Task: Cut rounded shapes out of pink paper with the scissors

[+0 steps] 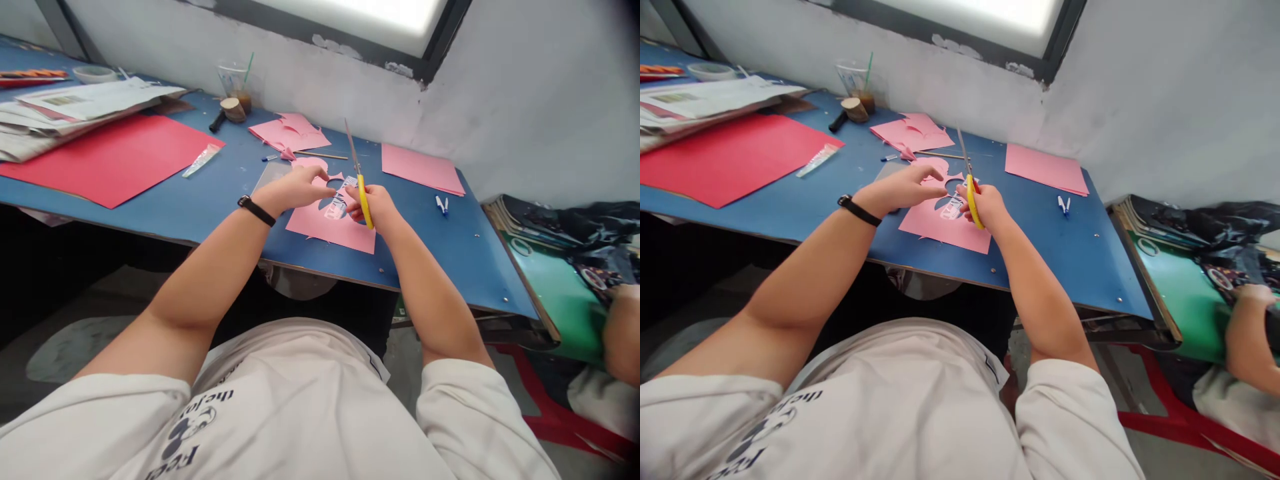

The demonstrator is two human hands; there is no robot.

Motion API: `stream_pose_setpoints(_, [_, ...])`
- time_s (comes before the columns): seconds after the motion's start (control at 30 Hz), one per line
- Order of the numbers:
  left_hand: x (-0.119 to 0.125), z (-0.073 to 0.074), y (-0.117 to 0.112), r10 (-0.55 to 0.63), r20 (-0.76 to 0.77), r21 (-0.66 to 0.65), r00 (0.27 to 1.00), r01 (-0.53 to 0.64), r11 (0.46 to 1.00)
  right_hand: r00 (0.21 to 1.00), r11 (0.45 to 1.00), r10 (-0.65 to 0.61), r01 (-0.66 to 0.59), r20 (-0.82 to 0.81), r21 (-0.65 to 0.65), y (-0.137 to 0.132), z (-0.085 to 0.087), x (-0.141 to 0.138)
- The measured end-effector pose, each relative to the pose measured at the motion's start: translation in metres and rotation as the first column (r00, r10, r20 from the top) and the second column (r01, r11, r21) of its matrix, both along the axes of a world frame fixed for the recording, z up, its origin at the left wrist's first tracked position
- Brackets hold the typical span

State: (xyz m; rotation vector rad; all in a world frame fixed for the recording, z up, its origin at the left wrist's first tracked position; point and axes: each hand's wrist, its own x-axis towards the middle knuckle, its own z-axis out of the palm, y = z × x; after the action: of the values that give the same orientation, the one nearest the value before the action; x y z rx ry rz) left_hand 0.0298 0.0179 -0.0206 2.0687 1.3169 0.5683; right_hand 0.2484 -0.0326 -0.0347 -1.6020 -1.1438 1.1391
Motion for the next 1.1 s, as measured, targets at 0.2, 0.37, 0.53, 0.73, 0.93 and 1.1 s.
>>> stream_pose_setpoints(0.2, [0.007,-0.005,0.000,0.103,-0.074,-0.008,0.992,-0.104,0.995,0.999,0.998,0.017,-0.015,0.036,-0.062,0.002,-0.002,-0.004])
stream_pose_setpoints(0.37, [0.013,-0.014,0.002,0.065,0.066,-0.147,0.996,-0.055,0.988,0.999,0.996,0.029,-0.026,0.039,-0.084,0.005,-0.007,-0.004])
stream_pose_setpoints(0.53, [0.019,-0.016,0.003,0.073,0.339,-0.282,0.938,0.027,0.959,1.000,0.998,0.016,-0.016,-0.016,-0.053,0.003,-0.007,-0.005])
stream_pose_setpoints(0.73, [0.025,-0.015,0.001,0.125,0.414,-0.371,0.902,0.042,0.928,1.000,0.999,-0.013,0.012,-0.028,-0.047,0.003,-0.007,-0.005])
stream_pose_setpoints(0.93, [0.032,-0.025,0.005,0.169,0.434,-0.377,0.885,0.009,0.926,0.994,0.995,-0.093,0.094,0.056,-0.017,0.001,-0.006,-0.006])
stream_pose_setpoints(1.1, [0.033,-0.022,0.001,0.150,0.465,-0.403,0.872,0.058,0.913,0.988,0.989,-0.143,0.139,0.066,0.051,-0.003,0.005,-0.006])
